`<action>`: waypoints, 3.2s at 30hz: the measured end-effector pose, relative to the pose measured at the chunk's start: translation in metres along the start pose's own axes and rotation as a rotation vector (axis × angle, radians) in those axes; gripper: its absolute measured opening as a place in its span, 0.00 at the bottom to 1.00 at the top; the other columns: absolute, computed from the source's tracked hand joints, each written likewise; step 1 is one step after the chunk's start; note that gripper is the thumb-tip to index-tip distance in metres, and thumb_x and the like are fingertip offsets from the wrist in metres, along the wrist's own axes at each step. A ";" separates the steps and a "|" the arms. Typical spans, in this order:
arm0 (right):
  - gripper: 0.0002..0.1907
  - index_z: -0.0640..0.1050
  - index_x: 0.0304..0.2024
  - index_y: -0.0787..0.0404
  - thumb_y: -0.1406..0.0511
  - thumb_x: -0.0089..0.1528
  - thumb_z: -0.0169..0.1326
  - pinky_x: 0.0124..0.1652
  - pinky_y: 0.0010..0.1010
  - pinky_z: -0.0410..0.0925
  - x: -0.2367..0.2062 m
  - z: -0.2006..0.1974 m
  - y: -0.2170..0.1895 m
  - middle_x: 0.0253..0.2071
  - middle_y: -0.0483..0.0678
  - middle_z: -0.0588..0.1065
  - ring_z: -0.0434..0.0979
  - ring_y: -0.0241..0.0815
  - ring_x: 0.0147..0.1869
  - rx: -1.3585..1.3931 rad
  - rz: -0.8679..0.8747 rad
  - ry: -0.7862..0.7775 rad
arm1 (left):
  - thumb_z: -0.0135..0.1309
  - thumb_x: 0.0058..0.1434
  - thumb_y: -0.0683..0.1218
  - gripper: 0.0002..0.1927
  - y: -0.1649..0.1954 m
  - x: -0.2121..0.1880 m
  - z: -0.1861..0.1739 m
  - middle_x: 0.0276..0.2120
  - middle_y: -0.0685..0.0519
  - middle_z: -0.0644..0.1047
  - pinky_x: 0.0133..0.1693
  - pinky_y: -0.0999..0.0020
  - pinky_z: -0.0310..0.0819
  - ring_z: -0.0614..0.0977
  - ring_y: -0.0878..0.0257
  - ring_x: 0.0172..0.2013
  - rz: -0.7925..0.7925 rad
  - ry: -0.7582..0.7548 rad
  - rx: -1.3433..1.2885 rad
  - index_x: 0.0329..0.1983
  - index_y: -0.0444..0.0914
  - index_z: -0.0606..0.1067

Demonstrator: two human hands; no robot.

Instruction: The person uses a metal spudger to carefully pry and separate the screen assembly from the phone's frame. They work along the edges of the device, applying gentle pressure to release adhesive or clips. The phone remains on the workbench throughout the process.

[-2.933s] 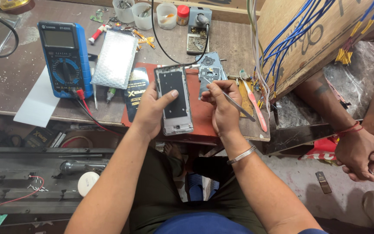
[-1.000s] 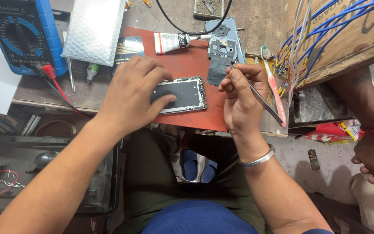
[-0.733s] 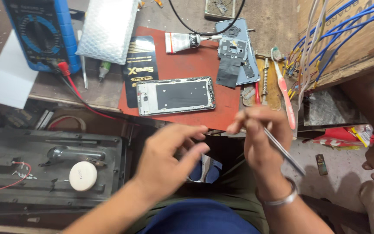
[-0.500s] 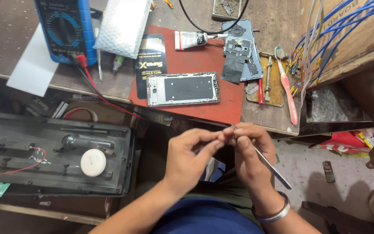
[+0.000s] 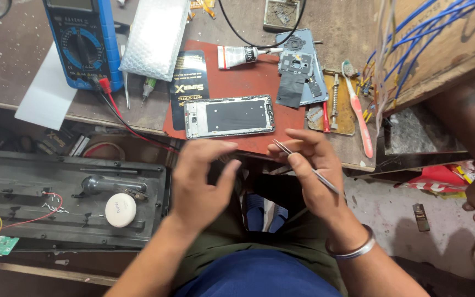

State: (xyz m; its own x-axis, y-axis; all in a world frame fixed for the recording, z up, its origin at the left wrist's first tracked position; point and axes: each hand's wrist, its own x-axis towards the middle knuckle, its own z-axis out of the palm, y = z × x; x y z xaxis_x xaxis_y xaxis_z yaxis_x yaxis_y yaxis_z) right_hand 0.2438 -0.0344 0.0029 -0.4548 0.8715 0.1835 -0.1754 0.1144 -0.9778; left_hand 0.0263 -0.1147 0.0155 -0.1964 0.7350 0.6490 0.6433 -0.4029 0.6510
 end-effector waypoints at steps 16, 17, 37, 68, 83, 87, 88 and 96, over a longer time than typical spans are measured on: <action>0.12 0.82 0.41 0.63 0.78 0.56 0.58 0.47 0.26 0.75 0.137 -0.003 -0.042 0.43 0.47 0.82 0.84 0.38 0.46 -0.593 -0.180 -0.493 | 0.66 0.57 0.55 0.20 -0.076 0.074 -0.043 0.56 0.50 0.76 0.58 0.52 0.70 0.75 0.50 0.58 0.277 -0.414 0.252 0.48 0.43 0.78; 0.11 0.82 0.40 0.63 0.77 0.56 0.59 0.45 0.26 0.74 0.145 -0.001 -0.041 0.42 0.47 0.83 0.84 0.38 0.45 -0.629 -0.166 -0.514 | 0.66 0.57 0.56 0.20 -0.076 0.072 -0.042 0.55 0.51 0.76 0.58 0.53 0.70 0.75 0.51 0.57 0.259 -0.417 0.254 0.47 0.43 0.78; 0.05 0.79 0.32 0.66 0.75 0.54 0.62 0.43 0.26 0.78 0.154 -0.006 -0.020 0.38 0.50 0.83 0.87 0.38 0.43 -0.568 -0.107 -0.529 | 0.59 0.62 0.61 0.19 -0.077 0.067 -0.030 0.50 0.47 0.81 0.51 0.55 0.78 0.82 0.52 0.50 0.365 -0.328 0.372 0.42 0.42 0.82; 0.03 0.79 0.38 0.69 0.74 0.63 0.61 0.48 0.26 0.76 0.165 -0.010 0.010 0.43 0.52 0.82 0.83 0.37 0.47 -0.359 -0.030 -0.579 | 0.67 0.53 0.55 0.18 -0.077 0.065 -0.031 0.52 0.50 0.80 0.51 0.57 0.77 0.80 0.53 0.52 0.381 -0.305 0.343 0.42 0.42 0.81; 0.04 0.78 0.35 0.69 0.74 0.62 0.62 0.45 0.25 0.75 0.170 -0.014 0.014 0.42 0.53 0.82 0.82 0.36 0.45 -0.370 -0.003 -0.584 | 0.66 0.54 0.56 0.18 -0.080 0.064 -0.031 0.51 0.50 0.80 0.52 0.57 0.77 0.81 0.53 0.51 0.389 -0.294 0.338 0.43 0.42 0.81; 0.03 0.79 0.35 0.68 0.74 0.62 0.61 0.47 0.25 0.76 0.172 -0.010 0.012 0.42 0.52 0.82 0.83 0.36 0.47 -0.363 0.016 -0.594 | 0.66 0.53 0.56 0.18 -0.077 0.065 -0.031 0.51 0.50 0.80 0.51 0.57 0.77 0.81 0.53 0.51 0.389 -0.287 0.337 0.42 0.42 0.81; 0.03 0.79 0.35 0.68 0.74 0.62 0.62 0.47 0.25 0.76 0.172 -0.010 0.012 0.42 0.52 0.82 0.83 0.36 0.47 -0.373 0.009 -0.592 | 0.66 0.53 0.56 0.18 -0.077 0.065 -0.031 0.51 0.50 0.80 0.51 0.57 0.77 0.81 0.53 0.51 0.392 -0.289 0.344 0.42 0.42 0.81; 0.05 0.79 0.36 0.67 0.72 0.62 0.63 0.48 0.27 0.76 0.173 -0.007 0.013 0.43 0.52 0.83 0.83 0.36 0.48 -0.334 -0.014 -0.597 | 0.66 0.52 0.55 0.18 -0.076 0.064 -0.030 0.51 0.51 0.80 0.50 0.58 0.77 0.80 0.52 0.51 0.380 -0.289 0.362 0.42 0.42 0.81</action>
State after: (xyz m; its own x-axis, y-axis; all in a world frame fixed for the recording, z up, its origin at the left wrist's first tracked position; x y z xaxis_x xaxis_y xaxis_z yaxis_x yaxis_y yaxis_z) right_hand 0.1695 0.1211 0.0211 -0.8751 0.4670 0.1272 0.0500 0.3486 -0.9359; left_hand -0.0572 -0.0535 0.0196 0.2735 0.7151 0.6432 0.8504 -0.4923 0.1857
